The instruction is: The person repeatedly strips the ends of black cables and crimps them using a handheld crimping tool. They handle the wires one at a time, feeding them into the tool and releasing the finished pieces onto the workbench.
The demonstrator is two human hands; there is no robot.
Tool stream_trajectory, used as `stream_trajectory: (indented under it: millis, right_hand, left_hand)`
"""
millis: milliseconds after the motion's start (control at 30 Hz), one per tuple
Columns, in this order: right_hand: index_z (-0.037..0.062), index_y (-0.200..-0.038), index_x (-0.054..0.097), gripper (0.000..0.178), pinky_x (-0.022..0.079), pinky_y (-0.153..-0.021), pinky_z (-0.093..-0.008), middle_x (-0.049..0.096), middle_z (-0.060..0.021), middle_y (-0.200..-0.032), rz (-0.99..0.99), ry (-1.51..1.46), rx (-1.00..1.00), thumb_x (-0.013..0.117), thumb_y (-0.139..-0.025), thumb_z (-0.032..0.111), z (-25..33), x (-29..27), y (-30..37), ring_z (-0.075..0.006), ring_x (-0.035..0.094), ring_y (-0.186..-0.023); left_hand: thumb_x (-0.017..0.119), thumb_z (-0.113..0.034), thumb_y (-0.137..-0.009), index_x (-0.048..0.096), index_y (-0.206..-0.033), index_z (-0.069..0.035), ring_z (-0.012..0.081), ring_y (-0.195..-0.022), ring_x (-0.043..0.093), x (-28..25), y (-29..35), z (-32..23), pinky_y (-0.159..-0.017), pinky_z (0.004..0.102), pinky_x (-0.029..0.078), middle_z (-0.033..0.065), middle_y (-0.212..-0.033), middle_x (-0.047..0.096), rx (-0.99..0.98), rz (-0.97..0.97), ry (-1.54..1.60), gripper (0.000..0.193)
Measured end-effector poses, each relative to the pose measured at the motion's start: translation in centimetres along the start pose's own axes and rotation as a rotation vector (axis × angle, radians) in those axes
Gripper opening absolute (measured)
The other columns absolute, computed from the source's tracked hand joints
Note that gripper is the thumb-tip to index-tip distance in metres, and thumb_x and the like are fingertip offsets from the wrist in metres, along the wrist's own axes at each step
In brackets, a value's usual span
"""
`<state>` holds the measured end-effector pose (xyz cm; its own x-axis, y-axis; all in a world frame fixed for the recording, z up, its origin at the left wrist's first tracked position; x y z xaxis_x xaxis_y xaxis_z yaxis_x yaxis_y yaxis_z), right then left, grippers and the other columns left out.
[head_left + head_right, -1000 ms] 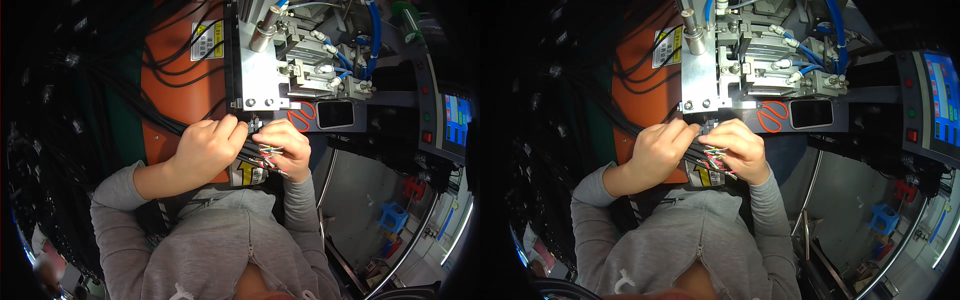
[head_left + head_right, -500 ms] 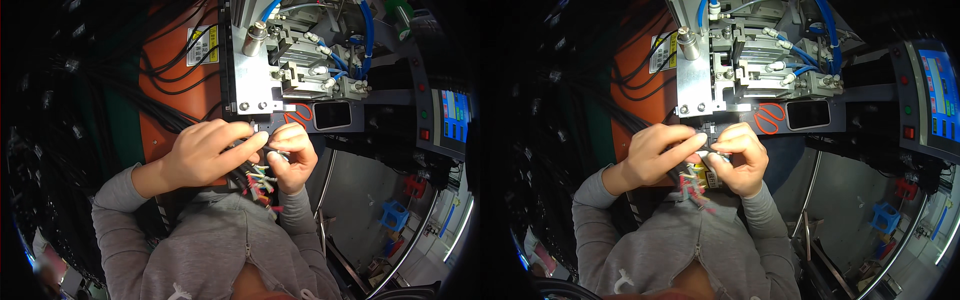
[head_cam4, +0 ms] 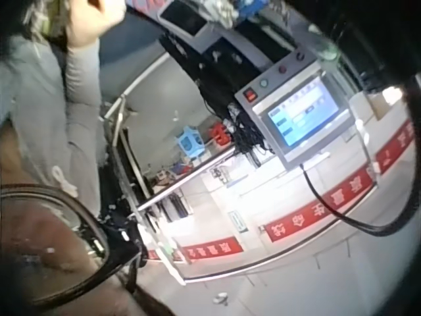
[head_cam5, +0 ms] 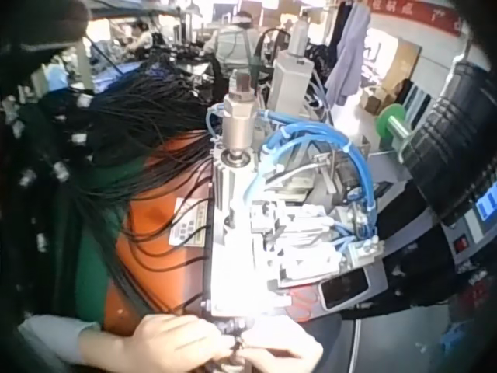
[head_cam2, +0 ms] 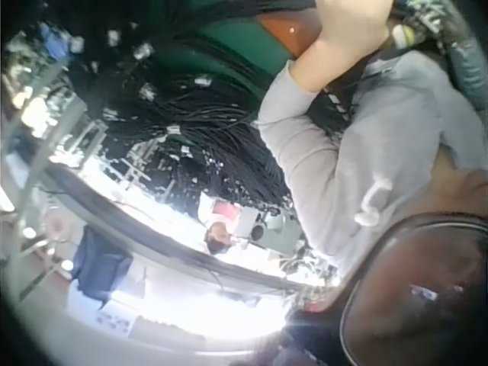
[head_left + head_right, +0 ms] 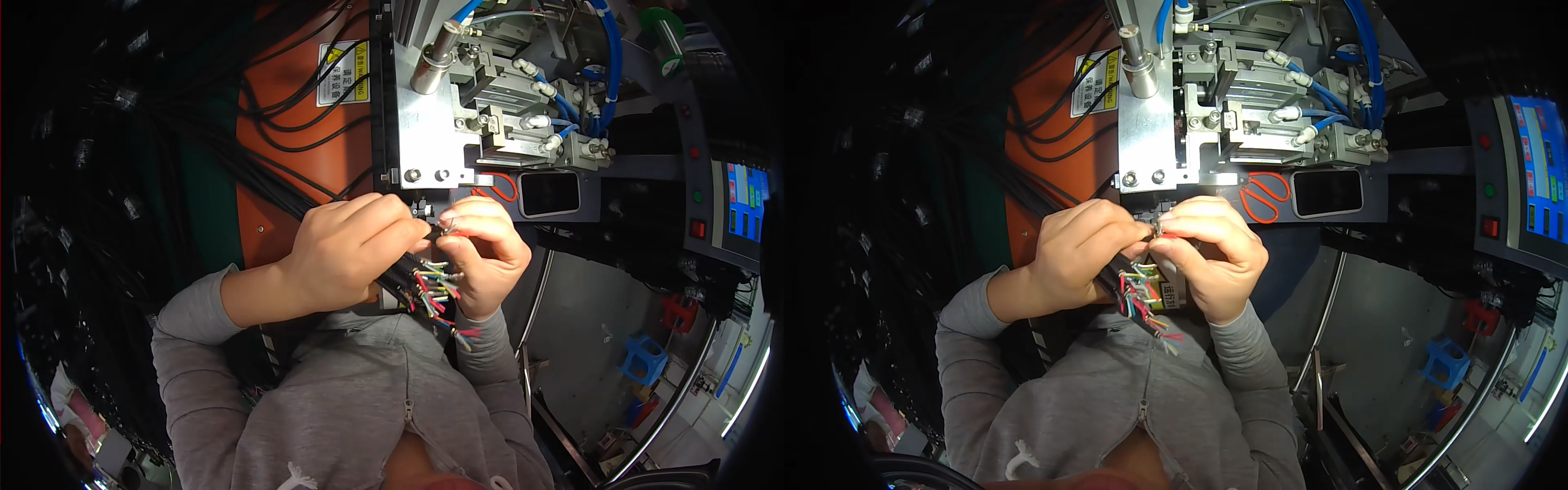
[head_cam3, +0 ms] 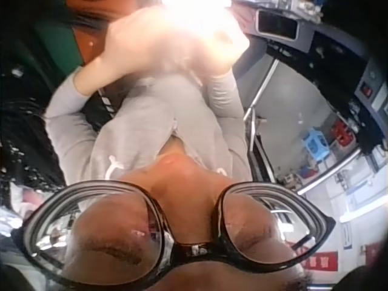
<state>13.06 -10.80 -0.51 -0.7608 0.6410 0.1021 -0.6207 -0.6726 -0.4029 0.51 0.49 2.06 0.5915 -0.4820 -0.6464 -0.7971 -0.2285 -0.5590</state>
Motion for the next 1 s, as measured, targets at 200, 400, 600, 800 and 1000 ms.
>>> stream_trajectory:
  millis: [200,400,600,800,1000]
  right_hand:
    - [0.0026,-0.080,0.065,0.025,0.047,-0.064,-0.0310,0.061,-0.0066,-0.075,0.092,0.517,-0.384,0.079,-0.061,-0.004,0.9,-0.4,-0.3,-0.0203,0.058,-0.068]
    - [0.0029,-0.073,0.059,0.017,0.044,-0.063,-0.0287,0.057,-0.0057,-0.071,0.343,0.580,-0.080,0.076,-0.069,0.004,1.6,-1.7,-1.5,-0.0196,0.054,-0.067]
    - [-0.0019,-0.078,0.061,0.012,0.044,-0.066,-0.0260,0.059,-0.0071,-0.074,0.331,0.166,0.299,0.071,-0.077,0.005,0.6,-3.1,-0.9,-0.0149,0.056,-0.071]
    - [-0.0015,-0.080,0.063,0.006,0.046,-0.066,-0.0300,0.063,-0.0112,-0.078,0.189,0.540,0.097,0.068,-0.077,0.001,-0.7,-2.1,0.1,-0.0223,0.059,-0.072]
    - [0.0017,-0.073,0.056,0.009,0.040,-0.058,-0.0369,0.054,-0.0100,-0.070,0.198,0.734,-0.037,0.064,-0.076,0.001,-1.6,-0.9,0.3,-0.0271,0.050,-0.064]
  left_hand:
    - [0.067,-0.008,-0.068,0.058,-0.082,-0.004,0.0177,-0.063,0.056,-0.3,0.1,-0.6,-0.049,0.0293,0.045,0.0038,-0.076,0.050,-0.123,0.156,-0.055,0.017]
    - [0.065,-0.008,-0.068,0.064,-0.090,0.000,0.0155,-0.061,0.055,0.0,0.3,-0.8,-0.048,0.0275,0.043,0.0045,-0.076,0.053,0.027,0.134,-0.243,0.024]
    - [0.063,-0.007,-0.067,0.067,-0.096,-0.001,0.0133,-0.056,0.052,0.9,0.7,-0.3,-0.045,0.0256,0.041,0.0015,-0.071,0.053,0.106,0.022,-0.251,0.030]
    - [0.062,-0.009,-0.069,0.067,-0.101,-0.003,0.0103,-0.056,0.049,1.7,1.3,-0.2,-0.045,0.0236,0.039,-0.0009,-0.070,0.050,0.098,0.127,-0.344,0.033]
    - [0.062,-0.011,-0.071,0.068,-0.101,-0.005,0.0093,-0.057,0.046,2.0,0.9,-0.7,-0.046,0.0222,0.037,-0.0014,-0.071,0.045,0.028,0.212,-0.459,0.031]
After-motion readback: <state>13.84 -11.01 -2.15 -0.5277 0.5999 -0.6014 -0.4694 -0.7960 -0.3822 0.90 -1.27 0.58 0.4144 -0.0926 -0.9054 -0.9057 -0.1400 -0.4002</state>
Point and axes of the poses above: each hand's wrist, its own y-axis away from the middle knuckle, its own x-axis out of the palm, z = x × y, the point moved 1 cm from there along -y, towards the middle knuckle
